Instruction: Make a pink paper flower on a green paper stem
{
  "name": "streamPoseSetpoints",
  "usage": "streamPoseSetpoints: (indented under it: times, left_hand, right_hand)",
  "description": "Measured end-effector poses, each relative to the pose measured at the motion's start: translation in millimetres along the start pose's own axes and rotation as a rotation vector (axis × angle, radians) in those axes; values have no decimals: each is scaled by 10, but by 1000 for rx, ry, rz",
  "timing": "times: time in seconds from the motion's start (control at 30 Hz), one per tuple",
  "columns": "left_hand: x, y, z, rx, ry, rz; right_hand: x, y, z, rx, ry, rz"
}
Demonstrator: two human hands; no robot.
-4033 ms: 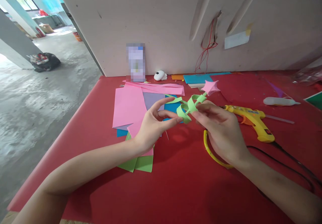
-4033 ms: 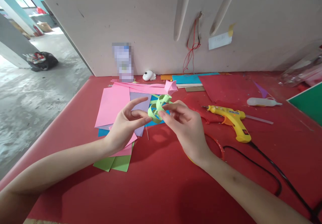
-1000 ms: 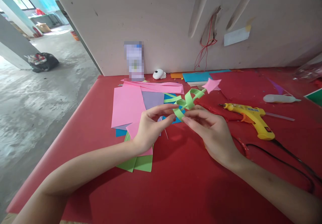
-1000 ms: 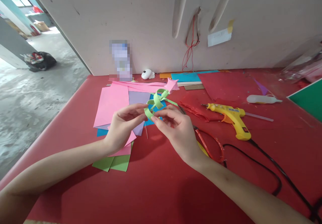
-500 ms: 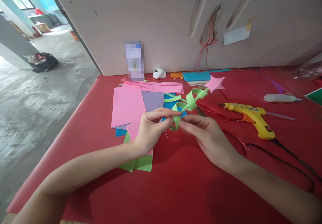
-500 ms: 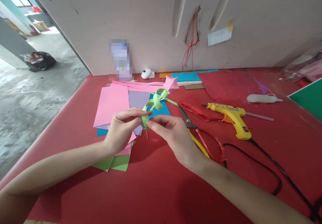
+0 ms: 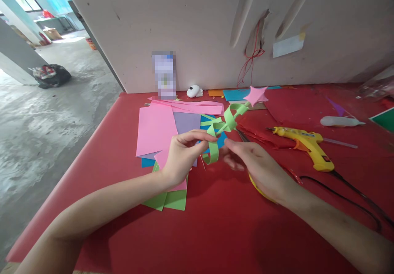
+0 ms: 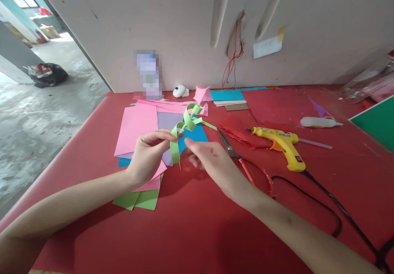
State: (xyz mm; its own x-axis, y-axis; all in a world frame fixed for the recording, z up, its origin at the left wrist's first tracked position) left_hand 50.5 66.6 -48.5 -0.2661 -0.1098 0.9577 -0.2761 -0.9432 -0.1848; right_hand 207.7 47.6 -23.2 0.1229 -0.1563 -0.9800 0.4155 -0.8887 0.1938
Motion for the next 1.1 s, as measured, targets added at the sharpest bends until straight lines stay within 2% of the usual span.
streamPoseSetpoints:
  times: [0.1, 0.2, 0.4, 0.53, 0.73, 0.9, 1.0, 1.07, 1.1]
  left_hand:
    - [30, 4, 10, 4, -10, -6]
    - [58, 28, 36, -10, 4, -16]
    - [106, 71, 78, -9, -42, 12]
    - [132, 87, 106, -21, -75, 19]
    - [143, 93, 127, -36, -68, 1]
    - [117, 79, 105, -45, -58, -25]
    - [103, 62, 82, -18, -54, -53]
    - [94, 49, 68, -9, -37, -66]
    - [88, 42, 61, -8, -25, -70]
  right_hand:
    - [-133, 41, -75, 159, 180, -99]
    - [-159, 62, -66, 344, 170, -199]
    - [27, 45, 142, 333, -174, -174]
    - [50, 53, 200, 352, -217, -166]
    - [12, 41, 172, 348, -222, -150]
    - [15, 27, 177, 357, -193, -144]
    - [-6, 76, 128, 428, -135, -163]
    - [-32, 145, -2, 516, 20, -169]
    - [-48, 185, -106, 572, 224, -153]
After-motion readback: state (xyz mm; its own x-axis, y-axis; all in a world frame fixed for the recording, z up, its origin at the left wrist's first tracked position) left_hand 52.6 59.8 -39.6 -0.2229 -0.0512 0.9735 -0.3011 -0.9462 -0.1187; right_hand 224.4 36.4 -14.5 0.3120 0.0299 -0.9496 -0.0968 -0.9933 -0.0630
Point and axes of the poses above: each hand's wrist, its own y-axis away from the middle knuckle, its own z-axis out of the palm, x = y × z, the point moved 1 cm from there along -y, towards the middle knuckle, and after that the axes turned 11 degrees about -x, right-handed, at the moved point
